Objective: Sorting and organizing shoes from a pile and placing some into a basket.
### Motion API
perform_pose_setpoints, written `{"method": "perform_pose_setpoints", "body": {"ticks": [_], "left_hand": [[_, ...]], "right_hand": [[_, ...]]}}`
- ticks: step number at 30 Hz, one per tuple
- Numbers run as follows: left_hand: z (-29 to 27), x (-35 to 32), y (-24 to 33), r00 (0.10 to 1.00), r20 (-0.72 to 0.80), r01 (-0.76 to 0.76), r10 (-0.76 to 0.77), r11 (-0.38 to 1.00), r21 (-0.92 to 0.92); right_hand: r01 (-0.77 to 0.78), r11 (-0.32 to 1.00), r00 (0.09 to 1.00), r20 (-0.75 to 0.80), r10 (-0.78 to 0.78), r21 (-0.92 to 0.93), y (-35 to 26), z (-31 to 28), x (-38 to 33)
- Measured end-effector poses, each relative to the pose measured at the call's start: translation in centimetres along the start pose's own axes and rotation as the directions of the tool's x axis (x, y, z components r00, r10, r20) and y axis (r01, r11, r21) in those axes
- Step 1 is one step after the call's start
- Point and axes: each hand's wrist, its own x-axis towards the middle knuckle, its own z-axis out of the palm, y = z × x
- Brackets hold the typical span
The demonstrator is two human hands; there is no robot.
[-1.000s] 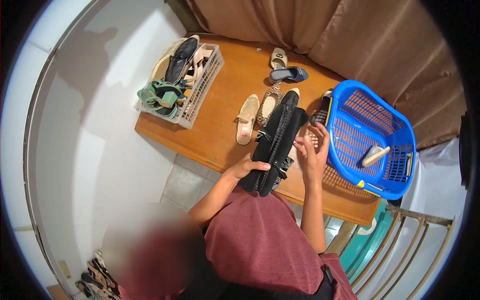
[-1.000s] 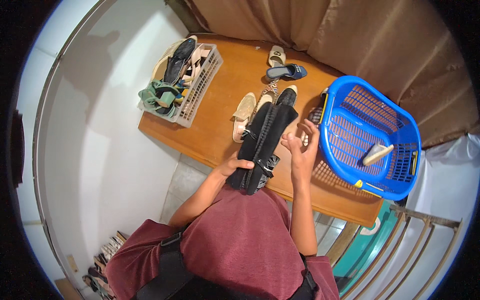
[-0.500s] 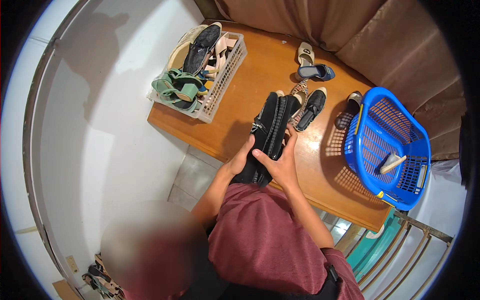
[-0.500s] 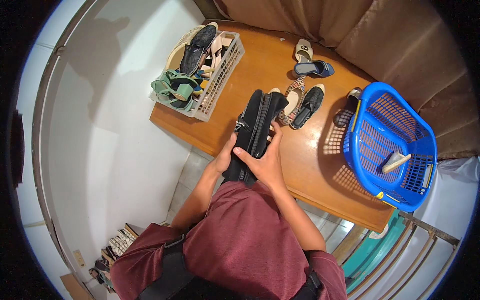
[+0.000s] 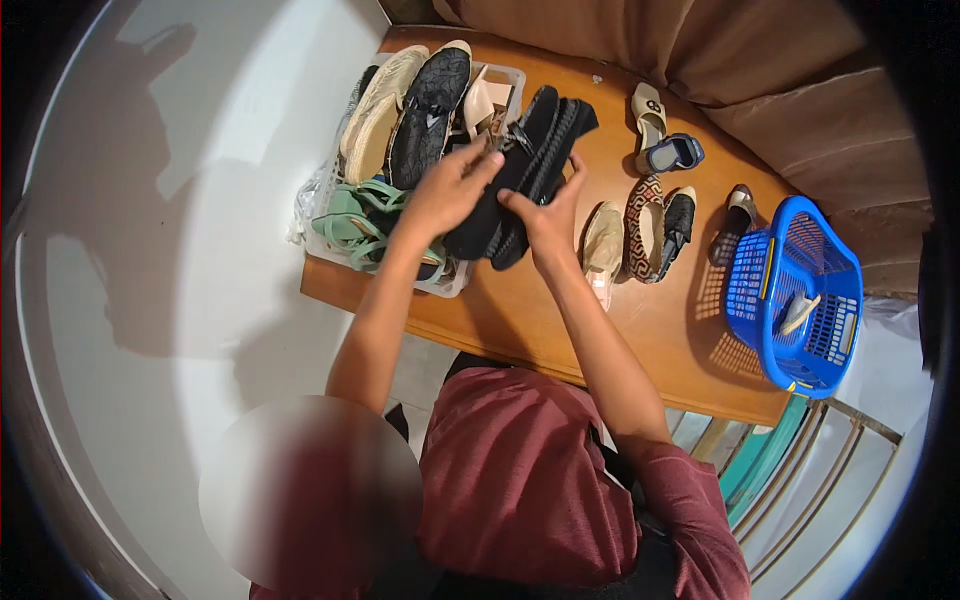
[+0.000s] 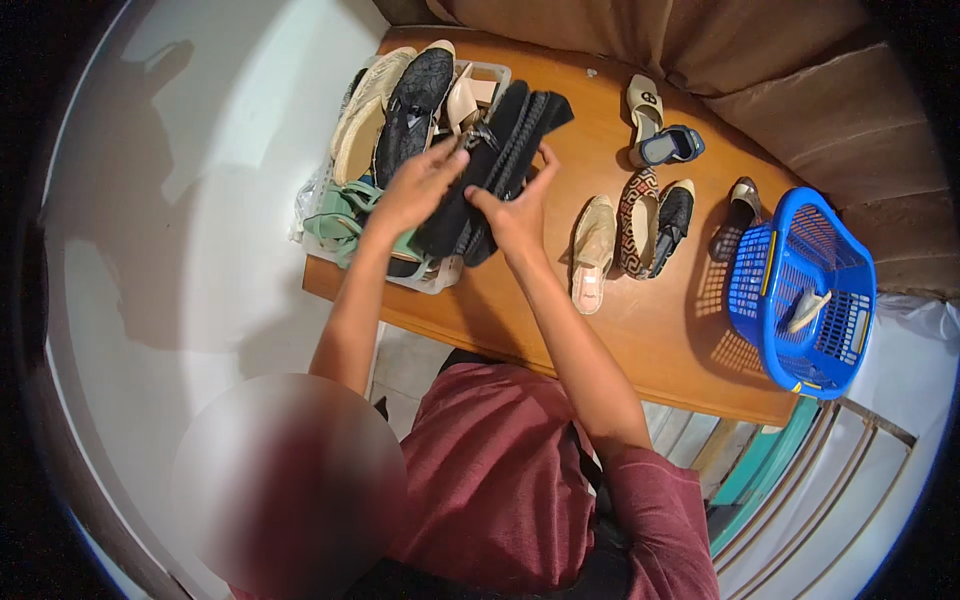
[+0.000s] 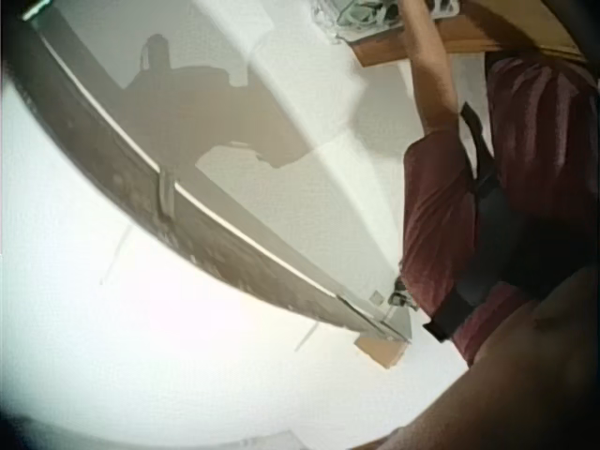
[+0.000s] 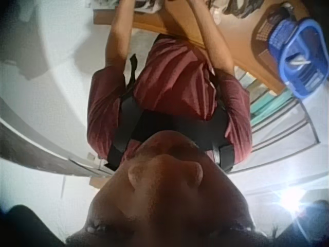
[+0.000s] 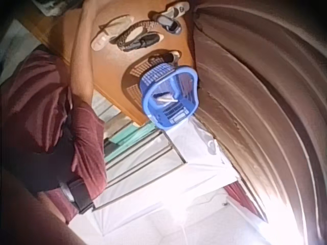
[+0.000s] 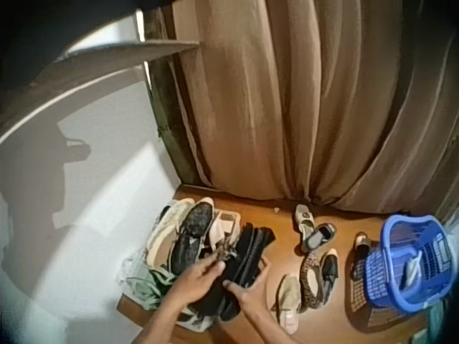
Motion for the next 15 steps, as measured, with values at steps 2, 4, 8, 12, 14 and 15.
{"method": "perform_pose_setpoints", "body": {"ticks": [2,4,8,12,14,15], "left_hand": [[-2.1,1.2,-0.4,0.995,-0.091,-0.051,0.051,0.999,0.007],[-3.8,2.3,-1.3,0.930,-0.251,-0.237,0.267,0.961,0.145],[-5.8,3.8,-2.0,0.836,-0.314,-0.210,0.450,0.791,0.574],[-6.1,4.6,-2.3,0.827,-0.352,0.021,0.438,0.601,0.799],[-6.1,5.0,-2.6,0.904,-0.373,0.214,0.208,0.535,0.817],[-6.3,5.2,-2.9,0.907,-0.370,0.213,0.203,0.536,0.817]], "right_hand": [[0.005,0.997,1.000,-0.022,-0.006,-0.080,1.9,0.8,2.5],[0.009,0.993,1.000,-0.022,-0.012,-0.118,2.4,2.0,4.1],[-0.036,0.987,0.998,0.047,0.044,-0.156,3.4,2.9,6.9],[-0.133,0.986,0.980,0.134,0.146,-0.105,3.2,3.2,8.6],[-0.139,0.979,0.977,0.143,0.161,-0.153,2.7,3.3,9.0],[-0.144,0.977,0.976,0.139,0.166,-0.154,2.6,3.3,9.2]]}}
